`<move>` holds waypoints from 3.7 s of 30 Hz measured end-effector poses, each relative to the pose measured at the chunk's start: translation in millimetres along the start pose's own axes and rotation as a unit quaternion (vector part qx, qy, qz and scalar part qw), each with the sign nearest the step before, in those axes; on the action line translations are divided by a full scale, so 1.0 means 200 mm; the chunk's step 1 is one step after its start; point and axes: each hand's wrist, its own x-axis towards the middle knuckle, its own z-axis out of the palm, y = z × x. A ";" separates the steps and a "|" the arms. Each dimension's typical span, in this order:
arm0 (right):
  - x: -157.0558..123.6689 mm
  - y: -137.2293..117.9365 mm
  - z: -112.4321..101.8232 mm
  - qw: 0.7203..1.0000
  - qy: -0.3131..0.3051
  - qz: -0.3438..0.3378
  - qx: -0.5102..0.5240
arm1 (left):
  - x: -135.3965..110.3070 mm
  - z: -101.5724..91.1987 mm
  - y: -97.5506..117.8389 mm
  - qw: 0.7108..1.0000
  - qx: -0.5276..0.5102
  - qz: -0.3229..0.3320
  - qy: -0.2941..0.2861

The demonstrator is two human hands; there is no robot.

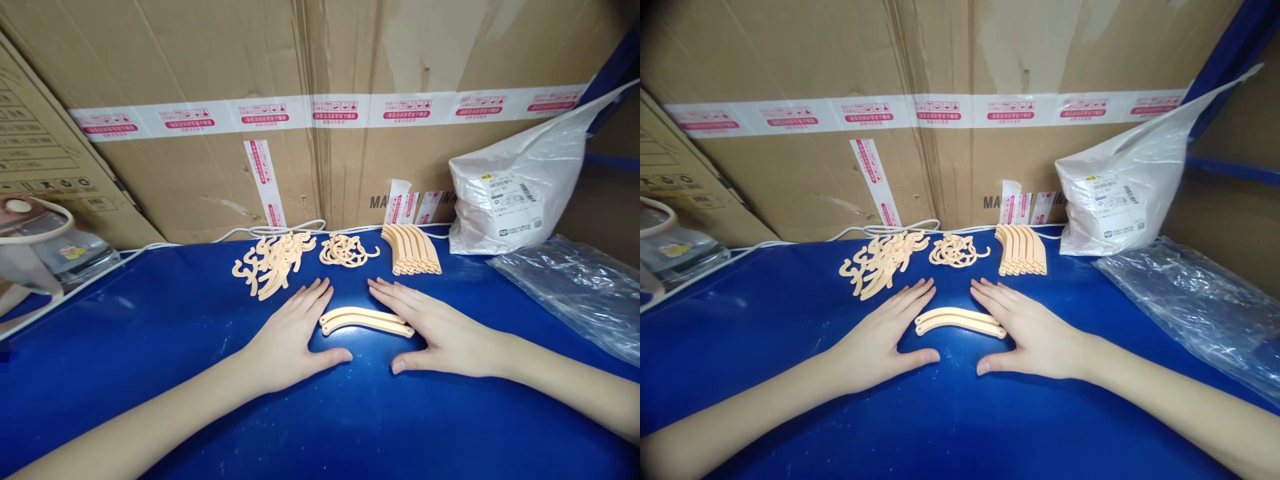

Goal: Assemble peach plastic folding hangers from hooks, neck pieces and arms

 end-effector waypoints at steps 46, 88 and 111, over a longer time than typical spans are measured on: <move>0.01 -0.01 -0.03 0.997 0.061 -0.005 0.049 | -0.09 -0.22 -0.13 0.966 0.130 -0.097 0.199; 0.02 -0.13 -0.03 0.992 0.063 -0.052 0.093 | -0.14 -0.09 -0.06 0.974 0.000 0.212 0.076; 0.54 0.09 -0.16 0.968 0.150 -0.029 -0.199 | -0.15 -0.08 -0.05 0.964 0.022 0.246 0.102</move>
